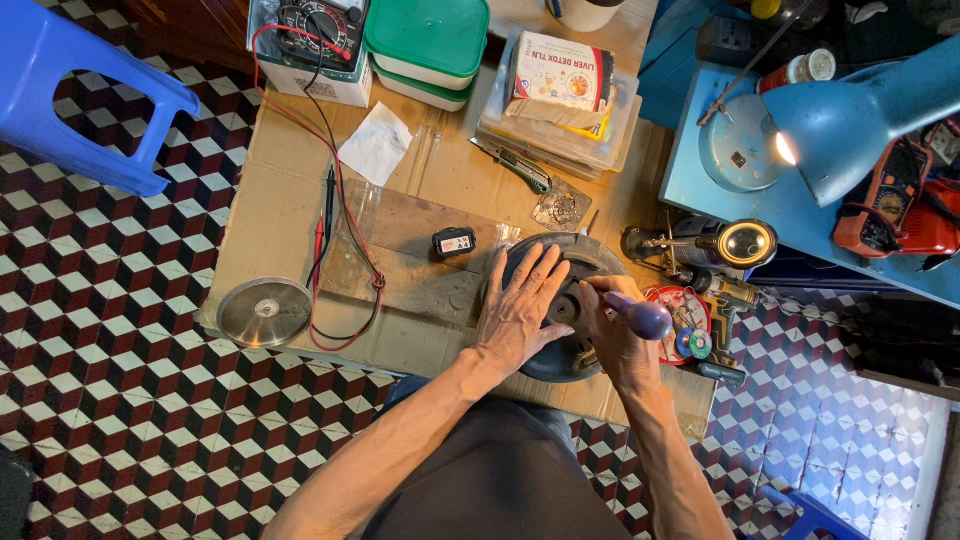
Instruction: The person works on the base of a small appliance, likely a rice cooker, using a screwdriver and a power drill to remove and install screws. They flip the unit over, adjust the base, and handle the lid separately.
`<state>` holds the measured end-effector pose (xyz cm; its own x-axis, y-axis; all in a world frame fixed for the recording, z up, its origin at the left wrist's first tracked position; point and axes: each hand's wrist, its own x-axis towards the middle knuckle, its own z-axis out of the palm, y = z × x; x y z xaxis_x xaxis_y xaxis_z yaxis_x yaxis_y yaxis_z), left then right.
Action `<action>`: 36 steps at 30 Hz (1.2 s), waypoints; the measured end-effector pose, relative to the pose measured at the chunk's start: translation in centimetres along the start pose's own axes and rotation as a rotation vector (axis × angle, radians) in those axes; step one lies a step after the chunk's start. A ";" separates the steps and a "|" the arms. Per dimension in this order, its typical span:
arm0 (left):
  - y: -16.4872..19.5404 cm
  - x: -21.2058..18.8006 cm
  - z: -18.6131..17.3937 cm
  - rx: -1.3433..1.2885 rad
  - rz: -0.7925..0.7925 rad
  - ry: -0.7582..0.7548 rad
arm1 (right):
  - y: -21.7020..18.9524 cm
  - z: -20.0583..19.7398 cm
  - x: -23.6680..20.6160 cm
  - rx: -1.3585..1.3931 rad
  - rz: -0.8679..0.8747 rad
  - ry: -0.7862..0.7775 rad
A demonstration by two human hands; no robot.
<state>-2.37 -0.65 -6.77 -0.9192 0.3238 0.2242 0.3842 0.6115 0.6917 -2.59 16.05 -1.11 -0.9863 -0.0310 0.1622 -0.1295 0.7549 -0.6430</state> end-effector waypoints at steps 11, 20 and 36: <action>0.6 2.8 0.8 -0.081 -0.013 0.216 | -1.8 0.4 0.6 -0.128 -0.063 0.154; 0.7 4.1 0.2 -0.074 0.056 0.200 | -7.2 -6.5 0.4 -0.035 -0.085 -0.013; -2.5 6.7 -4.7 -0.570 -0.396 -0.299 | -8.5 -9.2 2.2 -0.330 -0.220 -0.194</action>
<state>-9.84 -3.36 -3.77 -0.8854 0.3891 -0.2544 -0.1489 0.2810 0.9481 -2.70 15.54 11.60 -0.9439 -0.3131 0.1050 -0.3301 0.8842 -0.3305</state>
